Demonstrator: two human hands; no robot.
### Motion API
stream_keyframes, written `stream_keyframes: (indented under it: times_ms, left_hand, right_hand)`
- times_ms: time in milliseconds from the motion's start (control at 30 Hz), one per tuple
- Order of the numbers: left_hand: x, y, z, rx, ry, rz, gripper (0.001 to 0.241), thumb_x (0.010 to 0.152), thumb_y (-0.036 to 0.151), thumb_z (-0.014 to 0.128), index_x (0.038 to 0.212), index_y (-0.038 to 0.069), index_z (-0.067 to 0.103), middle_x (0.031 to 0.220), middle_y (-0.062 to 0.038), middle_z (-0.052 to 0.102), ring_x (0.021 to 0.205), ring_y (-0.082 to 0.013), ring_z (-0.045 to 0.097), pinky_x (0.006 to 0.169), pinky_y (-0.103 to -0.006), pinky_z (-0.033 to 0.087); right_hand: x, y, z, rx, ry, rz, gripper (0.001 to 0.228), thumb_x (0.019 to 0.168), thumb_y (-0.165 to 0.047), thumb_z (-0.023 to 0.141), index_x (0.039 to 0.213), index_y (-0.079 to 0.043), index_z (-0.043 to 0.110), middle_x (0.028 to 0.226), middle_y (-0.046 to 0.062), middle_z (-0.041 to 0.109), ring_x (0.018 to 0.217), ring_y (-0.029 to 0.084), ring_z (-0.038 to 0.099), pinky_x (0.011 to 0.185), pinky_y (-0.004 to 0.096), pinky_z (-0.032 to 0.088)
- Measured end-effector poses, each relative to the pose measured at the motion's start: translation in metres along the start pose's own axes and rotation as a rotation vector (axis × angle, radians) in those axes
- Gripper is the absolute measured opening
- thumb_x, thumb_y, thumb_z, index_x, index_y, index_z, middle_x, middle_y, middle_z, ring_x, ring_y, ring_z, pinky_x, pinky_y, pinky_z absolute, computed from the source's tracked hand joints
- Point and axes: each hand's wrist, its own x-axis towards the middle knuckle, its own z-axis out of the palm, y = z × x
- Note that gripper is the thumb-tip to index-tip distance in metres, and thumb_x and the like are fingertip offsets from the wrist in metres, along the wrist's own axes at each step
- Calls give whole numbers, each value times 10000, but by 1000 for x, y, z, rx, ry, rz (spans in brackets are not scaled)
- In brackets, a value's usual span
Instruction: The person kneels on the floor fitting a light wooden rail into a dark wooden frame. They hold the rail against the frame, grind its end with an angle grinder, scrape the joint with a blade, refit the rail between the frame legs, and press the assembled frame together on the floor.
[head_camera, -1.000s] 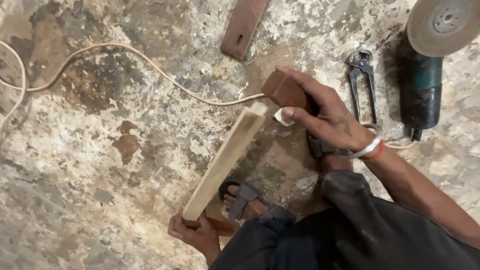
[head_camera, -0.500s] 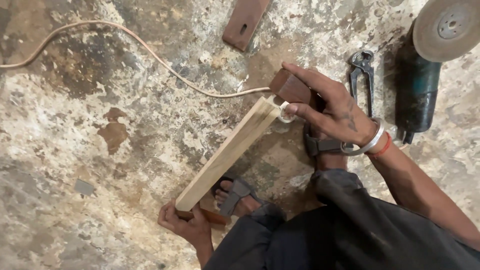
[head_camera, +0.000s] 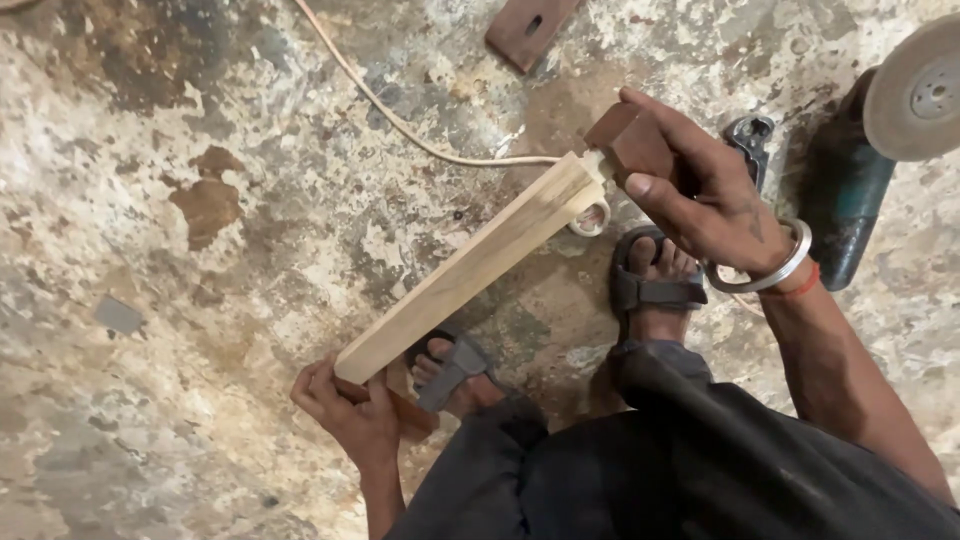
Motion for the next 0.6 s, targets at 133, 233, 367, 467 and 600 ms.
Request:
stream_keyframes:
  times_ms: [133,233,367,467,600]
  left_hand:
    - [4,10,-5,-33,-42,-38,551,876,45,789,1367,62,540,1347,-180,377,1256,-357,501,1024,-483,467]
    - [5,15,-5,-49,-20,-15,579,864,25,803,1381,67,546,1349,-173,376,1270,-361,499,1052,-491,467]
    - [18,26,-2,-66,4,-25,597,849,-5,803,1386,64,552,1358,-170,378,1307,-374,491,1096,-498,464]
    - [37,38,19,-213,17,-78,584,854,24,809,1373,59,543,1382,-174,365,1328,-376,483,1114,-475,498]
    - [60,49,61,-575,18,-87,518,874,62,789,1328,55,541,1364,-141,450,1262,-299,568,1046,-409,554]
  right_hand:
    - [5,3,2,-91,-14,-79,672,1042,-162,654,1641,-88,359,1370,154,596,1276,220,624,1058,382,577]
    - [4,8,0,-61,5,-140,593,1123,-153,612,1648,-97,343,1355,172,612,1223,223,613,1041,371,546]
    - [14,13,-11,-96,22,-36,671,1027,-196,636,1633,-122,357,1062,87,659,836,176,630,687,288,561]
    - [20,-15,-27,-214,16,-288,628,1127,-165,620,1681,-120,327,1251,143,620,941,198,655,762,266,619]
    - [17,-36,-78,-139,-129,-393,565,1215,-184,609,1689,-147,303,1259,139,573,1017,208,632,866,279,597]
